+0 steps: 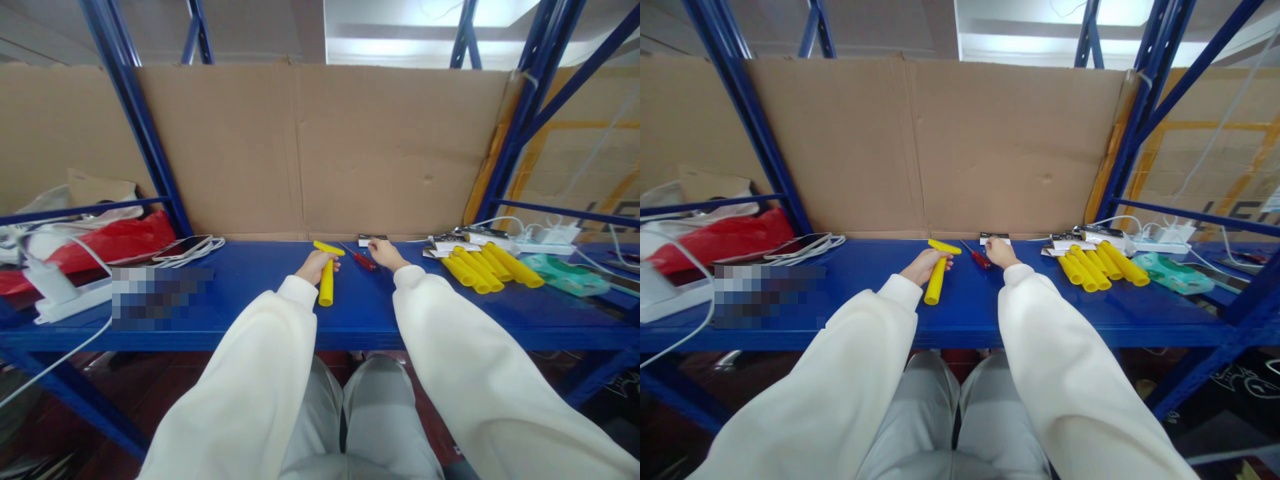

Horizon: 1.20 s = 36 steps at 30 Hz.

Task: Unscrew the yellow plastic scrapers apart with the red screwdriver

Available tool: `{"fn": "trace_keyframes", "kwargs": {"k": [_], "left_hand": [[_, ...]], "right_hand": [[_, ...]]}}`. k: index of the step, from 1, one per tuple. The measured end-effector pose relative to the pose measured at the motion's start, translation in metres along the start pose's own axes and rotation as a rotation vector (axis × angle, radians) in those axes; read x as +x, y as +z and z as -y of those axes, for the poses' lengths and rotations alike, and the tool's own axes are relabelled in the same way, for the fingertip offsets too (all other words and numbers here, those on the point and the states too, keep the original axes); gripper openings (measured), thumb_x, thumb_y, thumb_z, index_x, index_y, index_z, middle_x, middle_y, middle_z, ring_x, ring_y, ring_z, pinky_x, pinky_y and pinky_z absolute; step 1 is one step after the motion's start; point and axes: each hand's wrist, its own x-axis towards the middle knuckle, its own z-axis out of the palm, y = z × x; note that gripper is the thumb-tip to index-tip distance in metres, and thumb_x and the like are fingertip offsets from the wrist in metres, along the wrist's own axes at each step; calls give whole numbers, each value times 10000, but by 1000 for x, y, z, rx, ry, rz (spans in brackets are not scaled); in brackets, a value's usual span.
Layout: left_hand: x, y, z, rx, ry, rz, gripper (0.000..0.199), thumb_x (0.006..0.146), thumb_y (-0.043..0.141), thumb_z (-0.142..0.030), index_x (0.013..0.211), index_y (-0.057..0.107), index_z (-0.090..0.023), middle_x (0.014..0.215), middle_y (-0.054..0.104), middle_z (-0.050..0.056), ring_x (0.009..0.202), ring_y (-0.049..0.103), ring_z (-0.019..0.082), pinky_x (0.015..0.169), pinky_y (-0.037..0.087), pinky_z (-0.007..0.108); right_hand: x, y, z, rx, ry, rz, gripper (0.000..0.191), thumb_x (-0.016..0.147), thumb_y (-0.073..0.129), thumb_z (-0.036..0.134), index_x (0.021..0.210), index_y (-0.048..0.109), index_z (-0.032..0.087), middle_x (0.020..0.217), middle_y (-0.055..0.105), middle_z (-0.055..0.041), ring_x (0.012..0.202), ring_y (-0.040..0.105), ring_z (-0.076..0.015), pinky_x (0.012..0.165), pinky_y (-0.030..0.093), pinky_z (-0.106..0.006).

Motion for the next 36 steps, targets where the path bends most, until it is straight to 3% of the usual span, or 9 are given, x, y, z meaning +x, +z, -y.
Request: {"fn": "trace_keyframes", "kwargs": {"k": [3,5,8,15,19,22,30,36], "left_hand": [[4,-2,3,16,22,-32,164,835,611,50,915,665,-82,592,594,-1,460,568,108,459,454,199],[7,-3,3,40,23,-30,186,815,619,61,936,660,-74,606,607,5,469,584,118,465,464,208],[9,-6,3,83,20,-12,230,811,606,72,987,644,-71,649,638,21,493,612,128,473,474,211],[11,-11,6,264,96,-57,282,831,640,33,1058,560,-113,772,652,22,472,597,101,471,452,197],[11,-14,7,379,144,-116,388,863,631,1,1180,455,-139,890,659,44,474,584,89,461,445,199],[12,-15,8,410,150,-130,435,876,639,-28,1222,409,-160,920,654,45,481,580,85,465,449,197],[20,-19,13,449,213,-103,438,905,650,-86,1252,398,-175,1035,658,74,529,614,70,495,476,178],[26,-21,16,511,239,-95,404,927,623,-88,1256,397,-154,1031,692,91,542,619,68,484,478,167]], "right_hand": [[-3,0,-1,30,-34,95,443,1031,425,430,1147,741,143,1176,748,-165,1091,690,-246,902,497,-291],[-4,1,0,-14,-53,135,420,991,517,473,1133,746,150,1142,755,-157,1062,703,-248,869,506,-282],[-6,1,1,-100,-59,142,360,924,637,385,1203,716,172,1162,747,-138,1077,704,-252,852,515,-279],[-15,-13,0,-136,-51,239,320,839,648,208,1142,698,118,1055,753,-170,991,713,-270,774,521,-289],[-21,-21,-9,-130,-21,261,416,806,648,181,1222,662,174,1170,735,-146,1042,701,-269,820,529,-303],[-23,-21,-11,-82,-17,278,360,838,631,194,1194,686,203,1228,722,-123,1103,688,-263,879,520,-304],[-26,-14,-2,-136,35,148,194,906,620,265,1077,688,203,1110,747,-132,1071,689,-269,875,502,-345],[-20,-16,-27,15,10,-105,119,853,651,208,967,629,230,1037,756,-75,1015,681,-266,876,463,-390]]}}
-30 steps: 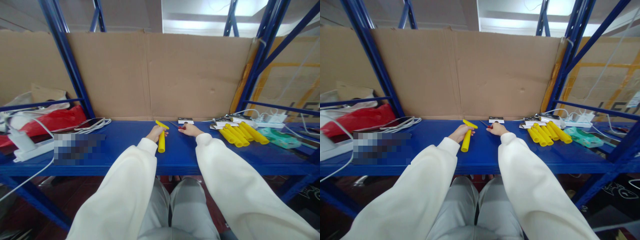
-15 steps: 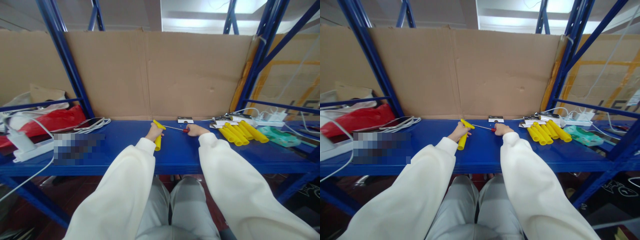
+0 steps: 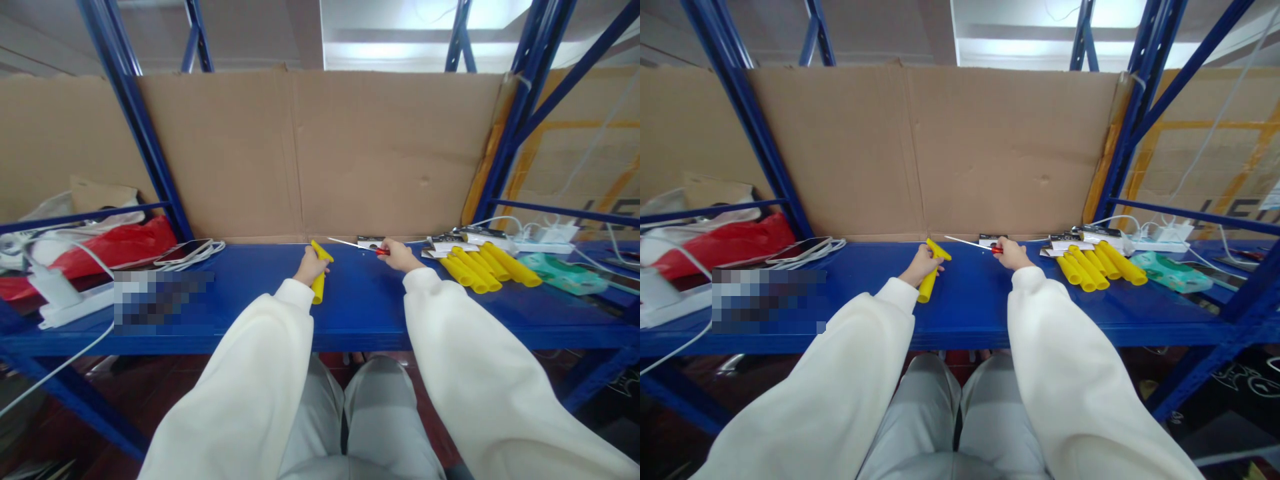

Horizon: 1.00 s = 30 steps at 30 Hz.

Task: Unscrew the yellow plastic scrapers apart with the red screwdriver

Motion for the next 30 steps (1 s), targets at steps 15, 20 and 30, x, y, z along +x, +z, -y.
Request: {"fn": "trace_keyframes", "kwargs": {"k": [15,20,30], "left_hand": [[-2,1,-2,3,72,16,401,899,645,-49,1228,444,-162,1279,649,144,494,591,26,431,450,163],[-3,1,-3,3,81,34,424,892,650,-46,1248,449,-158,1326,621,157,484,576,14,418,441,158],[-4,0,-3,28,101,31,439,880,665,-61,1255,471,-181,1312,634,139,520,604,30,426,446,145]], "right_hand": [[5,6,-25,157,-165,-114,120,778,694,213,831,590,240,835,721,-20,804,647,-224,753,417,-330],[5,5,-25,142,-130,-97,133,774,690,194,831,578,238,867,728,-23,829,652,-228,750,415,-329],[6,6,-26,96,-170,-152,102,785,675,219,834,589,244,801,724,-17,783,651,-220,717,408,-313]]}}
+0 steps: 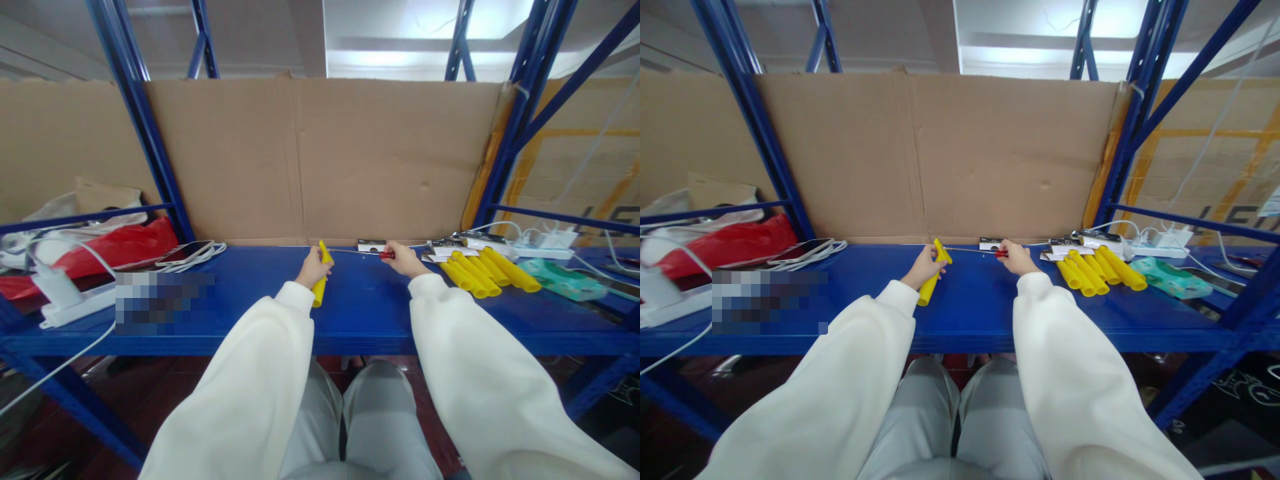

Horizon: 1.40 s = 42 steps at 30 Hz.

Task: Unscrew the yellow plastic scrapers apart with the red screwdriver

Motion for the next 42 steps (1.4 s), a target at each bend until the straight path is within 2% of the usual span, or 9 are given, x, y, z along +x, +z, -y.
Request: {"fn": "trace_keyframes", "kwargs": {"k": [6,10,15,22,37,42], "left_hand": [[-4,-2,-3,35,11,-12,403,857,667,-41,1197,505,-185,1284,647,126,525,623,42,451,478,166],[-5,-4,-5,60,13,-20,356,865,649,-38,1157,506,-182,1255,661,120,524,622,40,446,467,148],[-5,-5,-6,64,13,-23,362,857,643,-17,1147,500,-179,1307,638,141,494,593,23,420,449,142],[-6,-6,-6,55,4,-33,371,862,647,-16,1158,492,-178,1285,650,135,500,598,22,419,453,136],[-9,-6,-10,63,-16,-48,396,864,624,-12,1206,500,-168,1276,640,142,506,605,44,421,482,177],[-10,-6,-11,52,-15,-32,386,858,624,-16,1186,495,-173,1293,641,139,545,634,53,426,482,154]], "right_hand": [[-3,-9,7,-64,10,-34,77,817,664,219,849,598,246,848,740,-33,825,668,-232,748,424,-324],[-4,-11,7,-46,-47,-14,104,806,693,235,837,594,246,849,739,-40,815,668,-232,729,433,-313],[-2,-7,-1,31,-98,-3,113,792,699,255,793,586,246,811,724,-35,779,654,-224,713,450,-310],[1,1,-8,180,-134,106,142,764,696,282,728,570,227,741,681,-13,710,610,-188,700,473,-299],[0,2,-7,248,-112,102,172,737,690,287,700,532,231,711,653,-5,684,587,-183,717,487,-317],[1,3,-8,250,-119,96,157,735,689,293,711,547,231,716,658,-7,683,588,-183,710,488,-319]]}}
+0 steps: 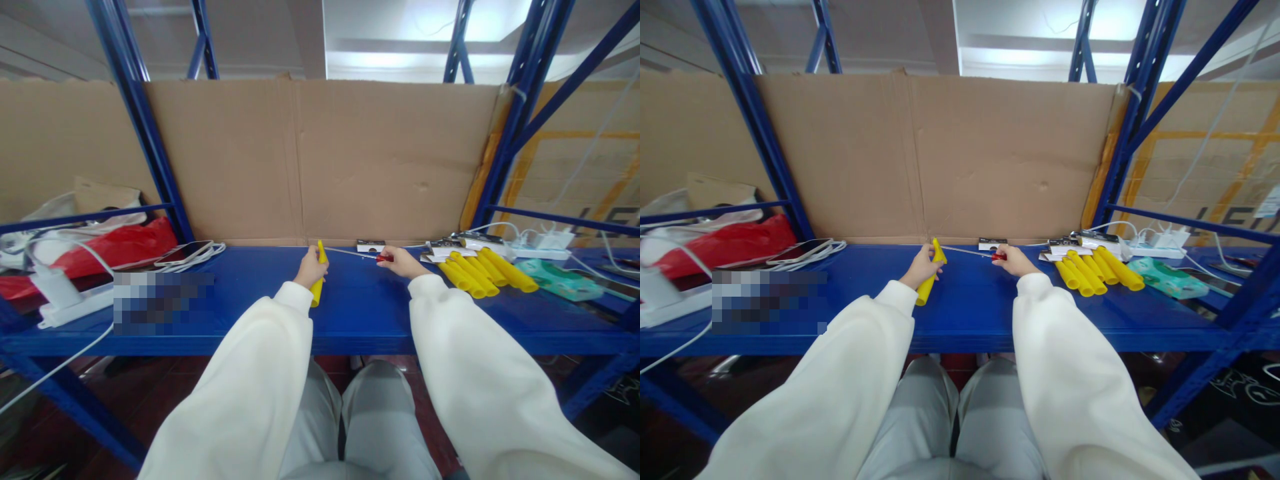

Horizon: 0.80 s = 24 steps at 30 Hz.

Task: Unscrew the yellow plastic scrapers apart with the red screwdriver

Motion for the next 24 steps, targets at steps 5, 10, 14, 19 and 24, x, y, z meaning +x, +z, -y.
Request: {"fn": "trace_keyframes", "kwargs": {"k": [5,10,14,19,24], "left_hand": [[1,0,1,-2,9,0,389,854,624,-7,1189,505,-168,1318,629,151,529,622,43,423,483,159],[2,2,2,-17,12,-11,384,846,643,-11,1171,508,-165,1325,623,165,509,615,37,417,483,161],[4,3,3,-25,1,-22,403,844,659,-15,1183,508,-173,1284,652,143,533,636,48,430,483,151],[5,3,4,-30,-1,-20,426,835,681,-13,1196,519,-172,1282,656,146,529,639,54,445,505,176],[4,3,3,-38,7,-13,390,863,646,-13,1195,511,-166,1329,633,157,504,616,38,418,485,168]], "right_hand": [[0,0,1,1,9,7,163,734,694,289,705,546,227,727,664,-9,695,596,-186,721,489,-323],[-1,-1,5,-13,26,3,175,732,698,272,699,532,230,721,657,-5,691,592,-182,717,484,-315],[-1,-1,5,-28,31,1,166,731,696,261,701,536,230,726,660,-9,695,601,-185,724,485,-318],[0,0,1,-19,6,-8,142,732,704,273,726,570,228,728,675,-8,697,607,-187,716,494,-318],[1,0,0,-20,15,-6,148,736,706,269,720,564,227,735,679,-14,704,615,-189,717,495,-317]]}}
